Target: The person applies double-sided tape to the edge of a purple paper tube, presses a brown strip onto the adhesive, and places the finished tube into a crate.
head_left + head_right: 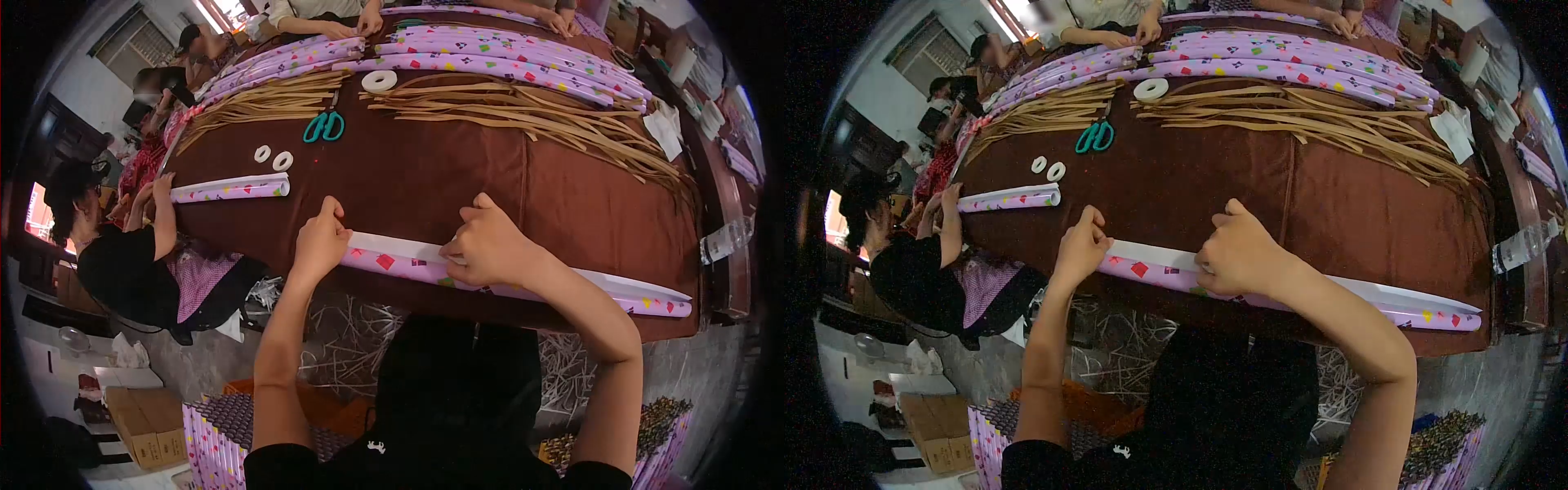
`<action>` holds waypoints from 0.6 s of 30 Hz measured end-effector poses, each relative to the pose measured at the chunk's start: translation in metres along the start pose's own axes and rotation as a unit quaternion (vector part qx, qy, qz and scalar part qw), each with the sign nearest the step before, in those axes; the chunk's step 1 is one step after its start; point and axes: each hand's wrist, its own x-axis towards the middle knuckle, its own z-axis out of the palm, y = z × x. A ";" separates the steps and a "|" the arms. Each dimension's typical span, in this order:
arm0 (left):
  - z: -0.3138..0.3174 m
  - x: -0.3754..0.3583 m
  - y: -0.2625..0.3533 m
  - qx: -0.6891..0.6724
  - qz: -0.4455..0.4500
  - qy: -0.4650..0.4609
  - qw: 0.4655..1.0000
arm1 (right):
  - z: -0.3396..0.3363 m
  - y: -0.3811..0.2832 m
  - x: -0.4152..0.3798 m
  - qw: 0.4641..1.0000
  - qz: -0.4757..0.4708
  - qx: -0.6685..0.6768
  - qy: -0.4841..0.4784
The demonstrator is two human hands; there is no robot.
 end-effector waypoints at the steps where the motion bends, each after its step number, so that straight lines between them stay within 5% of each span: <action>1: -0.003 0.003 0.000 0.021 -0.004 -0.020 1.000 | 0.000 0.001 0.000 1.000 -0.001 0.001 -0.003; 5: -0.017 0.003 0.008 0.177 -0.033 -0.033 0.983 | 0.003 0.003 0.000 1.000 -0.005 -0.002 -0.002; 9: -0.017 0.003 0.011 0.156 -0.059 -0.091 0.982 | 0.002 0.003 0.001 1.000 -0.002 -0.001 -0.013; 12: -0.003 -0.021 0.023 0.189 0.086 0.181 0.961 | 0.002 0.004 0.001 1.000 -0.006 0.006 -0.015; 14: 0.006 -0.039 0.043 0.018 0.179 0.178 0.968 | 0.000 0.003 0.001 1.000 -0.016 0.004 -0.014; 18: 0.046 -0.069 0.067 0.011 0.345 0.093 0.934 | -0.003 0.002 0.003 1.000 -0.016 -0.005 -0.013</action>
